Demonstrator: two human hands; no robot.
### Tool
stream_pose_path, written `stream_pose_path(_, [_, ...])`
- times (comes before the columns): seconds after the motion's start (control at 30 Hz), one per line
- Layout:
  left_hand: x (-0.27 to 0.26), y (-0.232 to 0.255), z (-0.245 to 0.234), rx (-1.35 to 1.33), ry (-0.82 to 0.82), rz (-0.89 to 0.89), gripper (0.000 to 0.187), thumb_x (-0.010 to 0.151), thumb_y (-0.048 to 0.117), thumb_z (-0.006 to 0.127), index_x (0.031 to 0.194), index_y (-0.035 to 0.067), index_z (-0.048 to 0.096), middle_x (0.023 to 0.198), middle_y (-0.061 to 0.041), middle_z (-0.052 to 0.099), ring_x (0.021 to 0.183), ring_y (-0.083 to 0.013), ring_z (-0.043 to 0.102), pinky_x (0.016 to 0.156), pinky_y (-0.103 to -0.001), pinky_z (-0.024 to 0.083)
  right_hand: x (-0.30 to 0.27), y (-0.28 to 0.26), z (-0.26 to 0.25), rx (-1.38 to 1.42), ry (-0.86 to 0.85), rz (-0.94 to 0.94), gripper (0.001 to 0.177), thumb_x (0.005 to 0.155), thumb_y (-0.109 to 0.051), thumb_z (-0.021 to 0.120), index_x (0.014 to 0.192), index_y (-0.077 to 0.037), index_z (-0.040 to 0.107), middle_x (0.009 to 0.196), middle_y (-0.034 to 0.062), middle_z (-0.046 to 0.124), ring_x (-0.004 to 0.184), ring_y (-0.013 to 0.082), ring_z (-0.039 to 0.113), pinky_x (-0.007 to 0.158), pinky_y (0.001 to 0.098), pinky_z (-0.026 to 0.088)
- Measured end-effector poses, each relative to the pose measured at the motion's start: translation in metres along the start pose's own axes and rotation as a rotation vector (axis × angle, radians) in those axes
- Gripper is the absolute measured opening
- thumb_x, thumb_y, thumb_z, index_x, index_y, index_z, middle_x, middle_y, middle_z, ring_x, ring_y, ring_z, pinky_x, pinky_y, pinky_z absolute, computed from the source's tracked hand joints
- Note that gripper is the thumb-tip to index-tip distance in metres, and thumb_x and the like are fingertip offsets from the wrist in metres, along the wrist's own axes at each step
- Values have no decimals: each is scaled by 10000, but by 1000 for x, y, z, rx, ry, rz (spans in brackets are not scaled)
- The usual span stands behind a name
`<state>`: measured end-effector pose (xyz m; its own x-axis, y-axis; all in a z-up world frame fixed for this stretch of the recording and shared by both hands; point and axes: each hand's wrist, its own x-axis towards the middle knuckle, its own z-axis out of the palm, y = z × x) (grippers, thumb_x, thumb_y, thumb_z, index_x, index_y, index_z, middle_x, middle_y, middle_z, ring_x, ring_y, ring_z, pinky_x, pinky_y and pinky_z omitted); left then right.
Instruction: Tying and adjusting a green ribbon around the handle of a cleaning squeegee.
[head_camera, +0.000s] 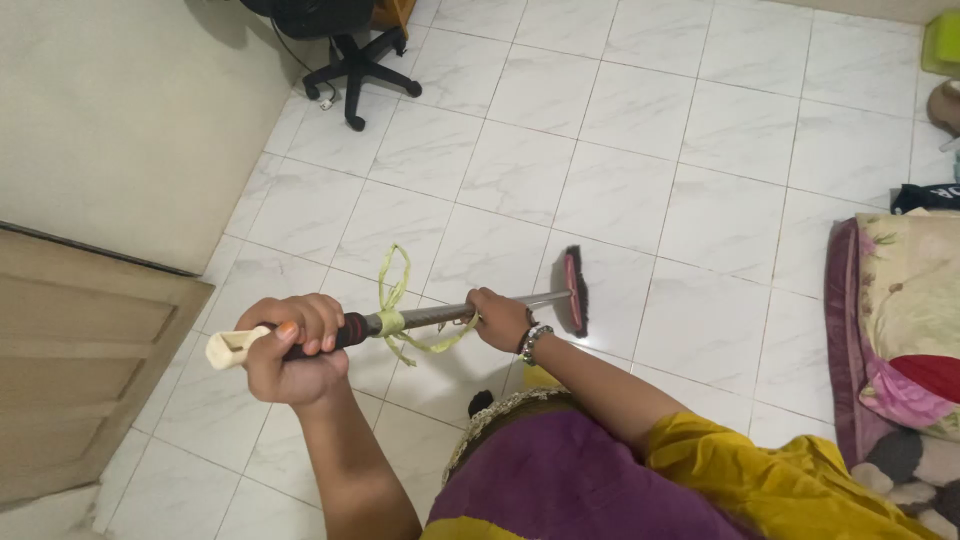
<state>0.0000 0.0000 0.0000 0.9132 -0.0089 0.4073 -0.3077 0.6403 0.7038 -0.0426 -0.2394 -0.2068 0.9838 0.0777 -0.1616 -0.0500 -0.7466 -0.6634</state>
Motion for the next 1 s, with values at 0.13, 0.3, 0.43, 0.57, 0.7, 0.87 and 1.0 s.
stream_pose_path(0.13, [-1, -15, 5, -56, -34, -3, 186, 828, 157, 507, 673, 97, 424, 503, -48, 390, 411, -159, 349, 527, -345, 386, -14, 25, -26, -71, 21, 10, 221, 861, -97, 605, 1074, -130, 557, 1063, 88, 647, 903, 314, 679, 720, 478, 521])
stream_pose_path(0.3, [-17, -74, 22, -138, -10, -83, 171, 805, 151, 517, 661, 90, 448, 539, -42, 388, 496, -177, 380, 613, -381, 413, -29, 86, -57, -205, 83, 131, 107, 925, -155, 604, 1024, -134, 568, 979, 77, 654, 828, 289, 680, 683, 463, 522])
stream_pose_path(0.43, [-41, -131, 48, -171, -58, -152, 141, 810, 132, 538, 697, 58, 497, 585, -65, 451, 557, -182, 436, 654, -379, 433, -48, 157, -78, -261, 99, 218, 123, 931, -104, 553, 1050, -133, 571, 1026, 89, 661, 864, 307, 684, 725, 472, 542])
stream_pose_path(0.57, [-64, -171, 83, -148, -126, -265, 103, 820, 108, 562, 761, 24, 558, 675, -100, 534, 686, -221, 520, 815, -404, 483, -67, 205, -102, -272, 89, 309, 183, 918, -82, 532, 1082, -146, 582, 1124, 113, 657, 1008, 351, 658, 849, 499, 536])
stream_pose_path(0.7, [-88, -188, 119, -78, -150, -352, 82, 810, 73, 547, 779, 3, 575, 721, -112, 568, 749, -229, 550, 919, -403, 506, -80, 278, -93, -198, 95, 474, 215, 946, -73, 533, 1153, -120, 565, 1242, 157, 619, 1088, 392, 629, 898, 507, 512])
stream_pose_path(0.87, [-103, -192, 146, -40, -202, -381, 64, 819, 18, 536, 763, -5, 559, 692, -109, 547, 694, -201, 513, 709, -351, 452, -80, 343, -56, -104, 104, 354, 280, 864, -33, 632, 1134, -81, 576, 1158, 207, 644, 1068, 395, 645, 922, 460, 524])
stream_pose_path(1.0, [-94, -179, 139, 29, -149, -239, 129, 808, 16, 495, 680, 17, 510, 608, -80, 482, 564, -141, 416, 557, -317, 384, -75, 271, -54, -58, 87, 289, 283, 856, -48, 662, 1126, -70, 578, 1127, 206, 646, 1029, 401, 647, 881, 472, 519])
